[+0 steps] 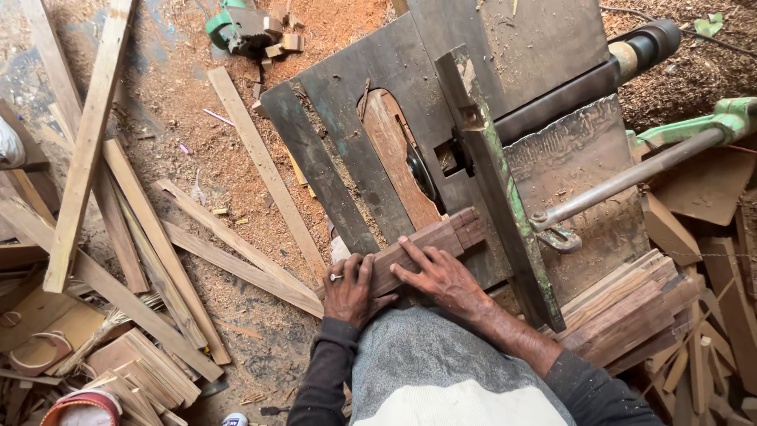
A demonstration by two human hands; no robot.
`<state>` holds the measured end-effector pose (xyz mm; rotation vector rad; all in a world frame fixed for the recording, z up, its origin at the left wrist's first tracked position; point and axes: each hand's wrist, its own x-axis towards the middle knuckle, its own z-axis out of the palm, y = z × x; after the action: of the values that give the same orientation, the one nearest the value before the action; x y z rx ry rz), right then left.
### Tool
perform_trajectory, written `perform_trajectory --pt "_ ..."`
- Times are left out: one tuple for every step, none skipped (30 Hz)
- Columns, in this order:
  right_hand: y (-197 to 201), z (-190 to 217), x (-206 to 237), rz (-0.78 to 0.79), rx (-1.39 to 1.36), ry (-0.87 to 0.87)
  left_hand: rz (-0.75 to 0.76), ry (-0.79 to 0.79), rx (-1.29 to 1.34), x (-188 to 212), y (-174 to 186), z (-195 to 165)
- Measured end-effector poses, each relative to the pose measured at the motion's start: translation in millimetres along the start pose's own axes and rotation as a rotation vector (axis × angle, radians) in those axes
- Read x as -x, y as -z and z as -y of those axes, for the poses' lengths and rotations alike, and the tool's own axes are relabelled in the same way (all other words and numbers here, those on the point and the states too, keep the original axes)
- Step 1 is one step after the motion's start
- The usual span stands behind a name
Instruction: The person uses a table saw to cut several small wooden planks. They feed each plank through the blade one at a time, then remove the cut pieces and place them aside. The process is repeated for multiple planks of varying colors.
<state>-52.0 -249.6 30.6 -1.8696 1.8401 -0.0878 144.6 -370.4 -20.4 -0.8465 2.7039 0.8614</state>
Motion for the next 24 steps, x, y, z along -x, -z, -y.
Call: perform_trajectory --pt "0 -2 -3 -0.012 -0.021 0.002 -0.011 -0.009 0.026 -3 1 2" --pt "1 -3 -6 -0.013 -0.040 -0.004 -0.033 -0.013 0.008 -5 1 4" --pt "1 -5 -9 -0.016 -0.059 -0.007 -0.058 -0.016 -0.012 -8 3 6" --pt "1 -5 -12 -0.017 -0.081 -0.010 -0.079 -0.016 -0.033 -9 4 8" --pt "1 -6 -15 -0.022 -0.079 -0.009 -0.105 -0.030 -0.032 -10 5 10" --pt "1 -7 -18 -0.030 -0.075 -0.010 -0.132 -0.045 -0.032 -13 7 13" --pt "1 -7 -21 -0.038 -0.069 -0.010 -0.161 -0.062 -0.032 -16 8 16" --pt "0 -8 -23 -0.047 -0.060 -0.003 -0.152 -0.065 -0.024 -18 9 19" --pt "0 -9 -26 -0.057 -0.050 0.003 -0.145 -0.068 -0.015 -20 11 21" --pt "0 -9 -29 -0.069 -0.040 0.008 -0.137 -0.074 -0.008 -22 12 24" --pt "0 -9 -31 -0.064 -0.031 0.011 -0.147 -0.080 -0.004 -24 13 26" --pt "0 -10 -34 -0.060 -0.021 0.013 -0.159 -0.086 0.000 -26 14 28" --pt "0 -10 -36 -0.053 -0.012 0.016 -0.170 -0.091 0.005 -27 14 29" --pt "0 -11 -37 -0.053 -0.018 0.010 -0.177 -0.093 0.004 -28 15 30" --pt "0 -12 -38 -0.054 -0.024 0.004 -0.184 -0.094 0.004 -29 15 30" --pt "0 -12 -38 -0.052 -0.032 0.000 -0.190 -0.093 0.004 -29 15 31" --pt "0 -13 -39 -0.058 -0.036 0.006 -0.186 -0.088 0.008 -29 15 31" --pt "0 -14 -40 -0.065 -0.040 0.010 -0.182 -0.084 0.012 -29 15 31" --pt "0 -15 -40 -0.070 -0.044 0.016 -0.179 -0.080 0.016 -29 15 31" --pt "1 -16 -42 -0.074 -0.041 0.021 -0.185 -0.079 0.016 -30 15 32" --pt "1 -17 -42 -0.078 -0.039 0.024 -0.190 -0.079 0.016 -31 16 33" --pt "1 -18 -43 -0.081 -0.038 0.029 -0.195 -0.077 0.015 -31 16 34" --pt "1 -19 -44 -0.077 -0.040 0.027 -0.199 -0.076 0.027 -32 17 35" --pt "1 -19 -45 -0.073 -0.044 0.024 -0.200 -0.074 0.038 -32 17 36"
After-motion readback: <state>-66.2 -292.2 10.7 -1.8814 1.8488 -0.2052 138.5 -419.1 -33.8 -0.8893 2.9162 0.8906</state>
